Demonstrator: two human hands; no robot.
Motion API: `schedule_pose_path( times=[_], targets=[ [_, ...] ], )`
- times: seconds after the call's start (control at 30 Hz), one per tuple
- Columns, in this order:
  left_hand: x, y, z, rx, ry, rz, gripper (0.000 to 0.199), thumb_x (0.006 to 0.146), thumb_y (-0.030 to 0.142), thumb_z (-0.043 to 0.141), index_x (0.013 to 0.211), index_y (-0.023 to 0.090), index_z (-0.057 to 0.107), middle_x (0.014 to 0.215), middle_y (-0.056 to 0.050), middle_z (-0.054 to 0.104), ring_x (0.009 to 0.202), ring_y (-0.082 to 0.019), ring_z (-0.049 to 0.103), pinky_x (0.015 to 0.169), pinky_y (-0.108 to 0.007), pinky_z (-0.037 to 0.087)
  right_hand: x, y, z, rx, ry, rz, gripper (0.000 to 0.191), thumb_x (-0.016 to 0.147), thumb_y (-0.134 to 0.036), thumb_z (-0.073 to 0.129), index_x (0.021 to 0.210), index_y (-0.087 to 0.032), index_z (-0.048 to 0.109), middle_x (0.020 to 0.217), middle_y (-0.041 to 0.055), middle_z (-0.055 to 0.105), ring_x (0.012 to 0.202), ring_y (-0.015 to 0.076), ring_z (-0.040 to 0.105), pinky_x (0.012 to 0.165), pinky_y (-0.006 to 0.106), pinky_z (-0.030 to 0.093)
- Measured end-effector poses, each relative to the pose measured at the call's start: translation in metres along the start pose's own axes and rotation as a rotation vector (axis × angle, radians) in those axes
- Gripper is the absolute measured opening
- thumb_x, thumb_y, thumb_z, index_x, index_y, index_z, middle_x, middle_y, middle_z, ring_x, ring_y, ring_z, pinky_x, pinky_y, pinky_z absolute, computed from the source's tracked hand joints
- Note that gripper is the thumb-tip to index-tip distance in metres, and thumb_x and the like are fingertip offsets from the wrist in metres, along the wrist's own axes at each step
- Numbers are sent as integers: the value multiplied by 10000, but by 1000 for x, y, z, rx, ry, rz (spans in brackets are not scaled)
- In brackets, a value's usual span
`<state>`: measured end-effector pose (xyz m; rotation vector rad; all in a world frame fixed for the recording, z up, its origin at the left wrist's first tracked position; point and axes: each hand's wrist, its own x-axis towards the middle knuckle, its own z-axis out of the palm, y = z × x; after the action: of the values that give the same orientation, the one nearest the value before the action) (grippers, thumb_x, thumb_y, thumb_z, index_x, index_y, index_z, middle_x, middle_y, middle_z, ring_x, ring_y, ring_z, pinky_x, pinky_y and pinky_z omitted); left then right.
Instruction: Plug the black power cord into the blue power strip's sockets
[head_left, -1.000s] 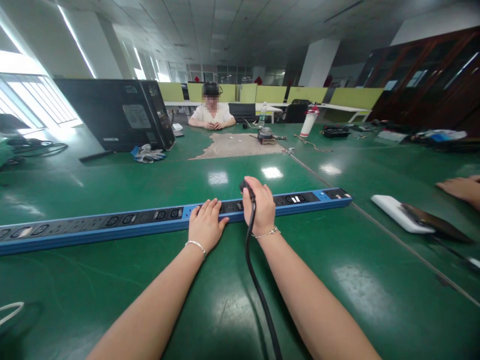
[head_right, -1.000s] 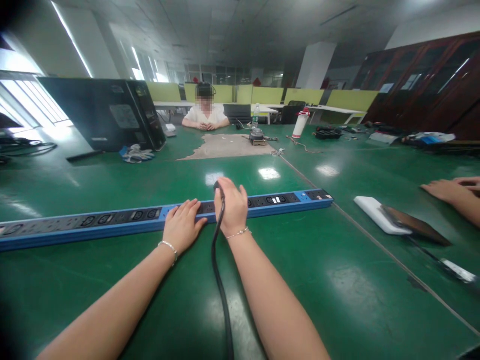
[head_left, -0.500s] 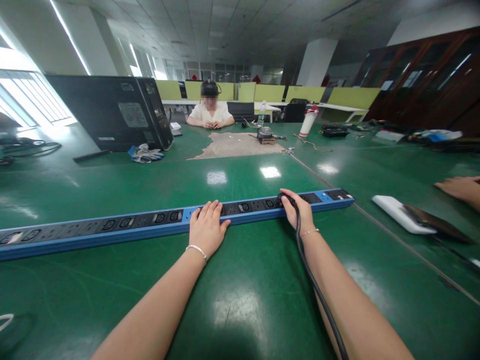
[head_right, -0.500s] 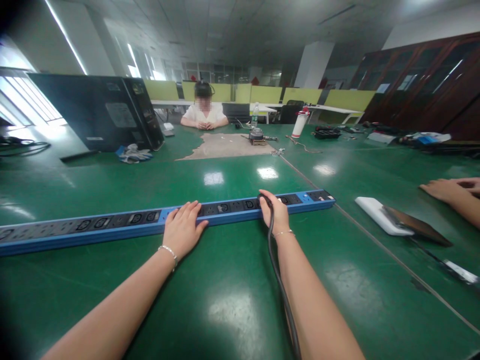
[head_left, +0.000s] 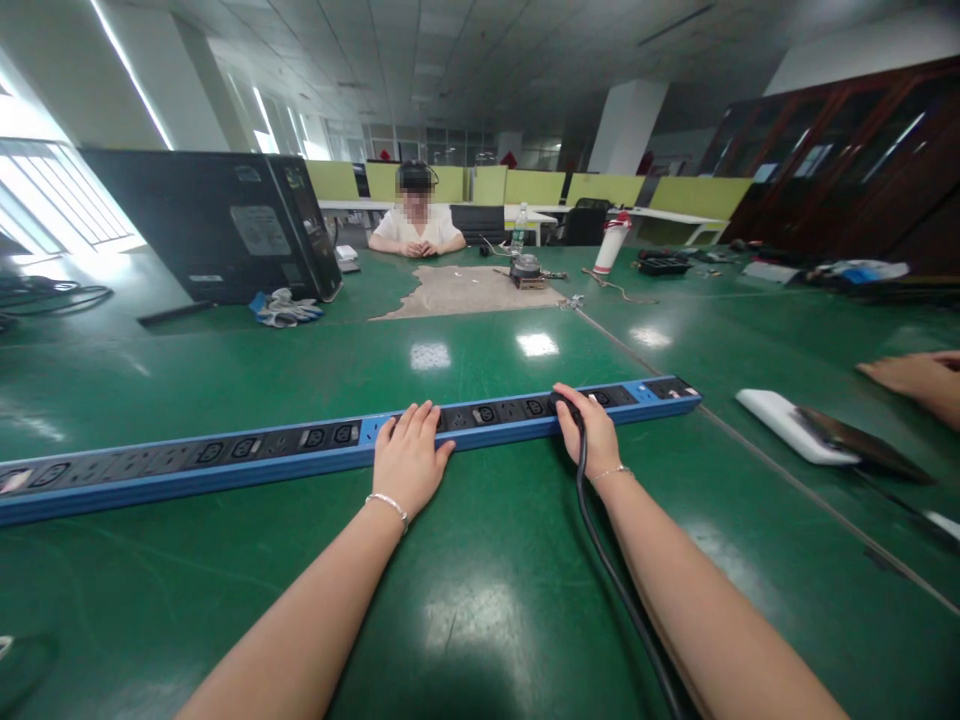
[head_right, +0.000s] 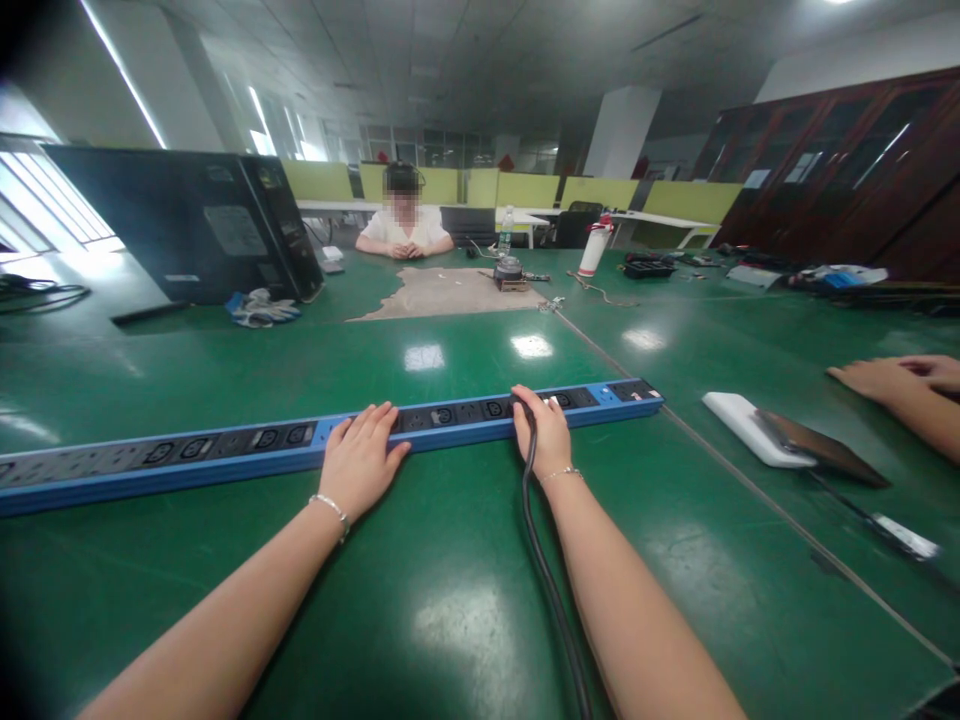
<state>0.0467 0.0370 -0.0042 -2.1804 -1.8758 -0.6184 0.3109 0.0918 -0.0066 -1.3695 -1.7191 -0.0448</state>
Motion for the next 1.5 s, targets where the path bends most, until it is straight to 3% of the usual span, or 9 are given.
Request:
schedule_pose_path(
  times=[0.13,0.23,0.3,0.33,0.53,0.63,1.0,1.5],
  targets=[
    [0,0,0,9,0,-1,471,878,408,388,1306,220,442,1383,-68,475,1290,-226,393,1067,-425,250,3,-5,0,90,63,49,305,845,-360,462,1042,-218,647,1061,67,688,978,208,637,983,420,420],
    [0,0,0,9,-1,-7,469,877,409,388,1306,227,442,1384,-62,475,1294,-225,389,1068,-421,251,20,-3,-15,218,287,105,352,868,-384,436,1096,-195,625,1103,77,663,1026,197,611,959,383,444],
    [0,-1,1,8,1,-5,470,879,411,384,1307,226,441,1386,-62,473,1296,-226,387,1070,-422,246,32,10,-30,288,456,107,369,877,-387,432,1129,-180,604,1126,83,646,1047,191,595,960,384,440],
    [0,-1,1,7,2,-2,470,879,412,383,1306,222,443,1385,-64,473,1295,-228,387,1070,-422,244,36,20,-36,312,475,102,371,869,-390,453,1130,-172,603,1124,87,645,1039,192,597,957,387,441],
    [-1,-1,2,15,11,9,472,882,406,383,1302,201,446,1384,-72,474,1289,-235,394,1066,-430,247,28,102,-49,249,295,224,367,801,-399,543,1070,-172,646,1080,98,670,1015,220,602,970,440,416],
    [-1,-1,1,23,7,5,467,882,406,388,1302,211,445,1386,-67,472,1292,-233,390,1068,-428,244,25,119,-49,217,221,248,356,795,-393,539,1060,-186,658,1093,95,667,1016,219,600,982,429,403],
    [0,-2,2,55,34,29,468,885,397,393,1291,176,457,1365,-81,495,1271,-241,416,1046,-430,268,29,98,-54,45,111,228,399,793,-426,493,1061,-186,665,1003,90,689,949,256,617,909,435,449],
    [0,-1,1,56,29,33,459,883,395,400,1289,190,459,1362,-79,499,1267,-244,424,1047,-433,273,25,102,-59,-112,25,115,355,810,-393,491,1061,-218,671,981,66,706,902,242,651,866,387,491]
  ],
)
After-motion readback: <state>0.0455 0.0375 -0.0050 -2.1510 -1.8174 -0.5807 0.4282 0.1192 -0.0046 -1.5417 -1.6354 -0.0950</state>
